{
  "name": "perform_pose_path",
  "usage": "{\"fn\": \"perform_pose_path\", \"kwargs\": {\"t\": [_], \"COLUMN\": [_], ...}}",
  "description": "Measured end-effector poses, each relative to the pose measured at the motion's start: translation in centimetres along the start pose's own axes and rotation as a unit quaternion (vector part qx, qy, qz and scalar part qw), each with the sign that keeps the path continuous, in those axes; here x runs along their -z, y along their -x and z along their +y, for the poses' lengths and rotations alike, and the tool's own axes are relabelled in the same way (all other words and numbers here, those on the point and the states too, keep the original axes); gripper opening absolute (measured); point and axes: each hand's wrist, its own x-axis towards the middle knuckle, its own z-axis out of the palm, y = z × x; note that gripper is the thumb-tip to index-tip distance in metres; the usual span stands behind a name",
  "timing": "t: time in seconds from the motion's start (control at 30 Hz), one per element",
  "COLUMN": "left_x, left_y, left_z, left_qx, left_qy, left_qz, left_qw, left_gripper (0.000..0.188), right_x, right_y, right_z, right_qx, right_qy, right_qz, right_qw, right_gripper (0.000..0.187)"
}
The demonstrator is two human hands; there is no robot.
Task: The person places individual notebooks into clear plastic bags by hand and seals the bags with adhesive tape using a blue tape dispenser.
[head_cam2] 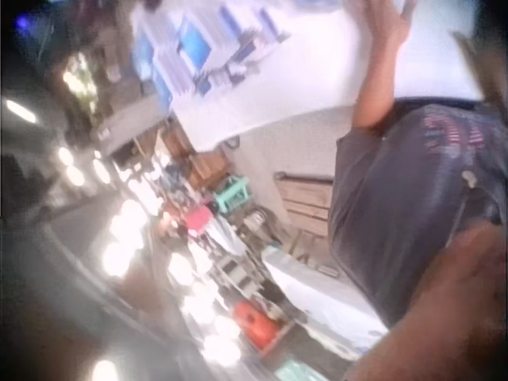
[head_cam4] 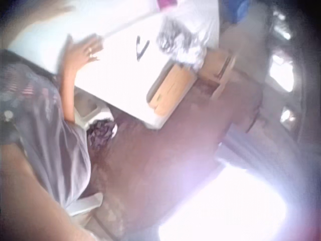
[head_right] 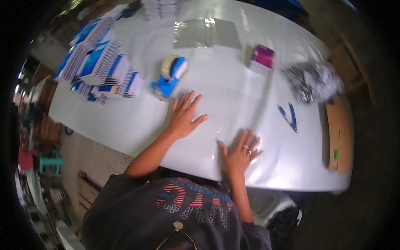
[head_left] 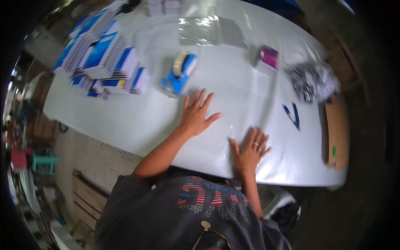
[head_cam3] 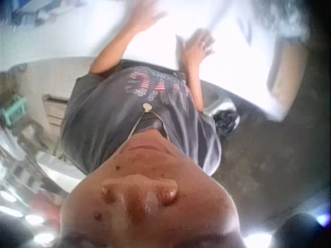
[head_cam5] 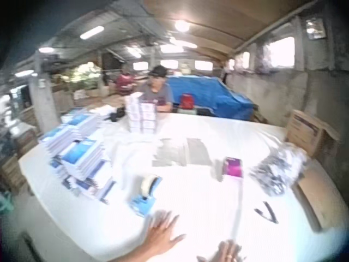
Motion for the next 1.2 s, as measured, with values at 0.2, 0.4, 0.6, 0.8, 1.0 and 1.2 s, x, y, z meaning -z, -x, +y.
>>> {"fn": "perform_pose_path", "kwargs": {"t": [0.2, 0.4, 0.6, 0.8, 1.0, 1.2], "left_x": [10.4, 18.8, 19.0, 18.7, 15.1, 5.5], "left_y": [0.1, 0.3, -1.3, 0.4, 3.7, 6.6], "left_z": [-4.5, -12.9, -15.8, -16.1, -6.2, 2.9], "left_qx": [0.152, 0.426, 0.401, 0.356, 0.180, 0.010], "left_qy": [0.297, 0.549, 0.645, 0.645, 0.633, 0.636], "left_qz": [0.471, 0.501, 0.386, 0.432, 0.374, 0.117], "left_qw": [0.817, 0.516, 0.524, 0.520, 0.653, 0.763], "left_gripper": [0.037, 0.098, 0.085, 0.061, 0.075, 0.090], "right_x": [1.6, 2.9, 3.0, 4.9, 6.6, 6.4], "right_y": [0.3, 0.0, -0.5, -0.6, -1.5, -2.2], "right_z": [-0.4, -1.3, -2.0, -2.5, -3.5, -8.2], "right_qx": [0.009, 0.050, 0.093, 0.113, 0.113, 0.005], "right_qy": [-0.007, -0.031, -0.067, -0.208, -0.556, -0.913], "right_qz": [-0.010, 0.007, 0.004, 0.043, -0.053, -0.078], "right_qw": [1.000, 0.998, 0.993, 0.971, 0.822, 0.401], "right_gripper": [0.091, 0.089, 0.087, 0.080, 0.080, 0.078]}}
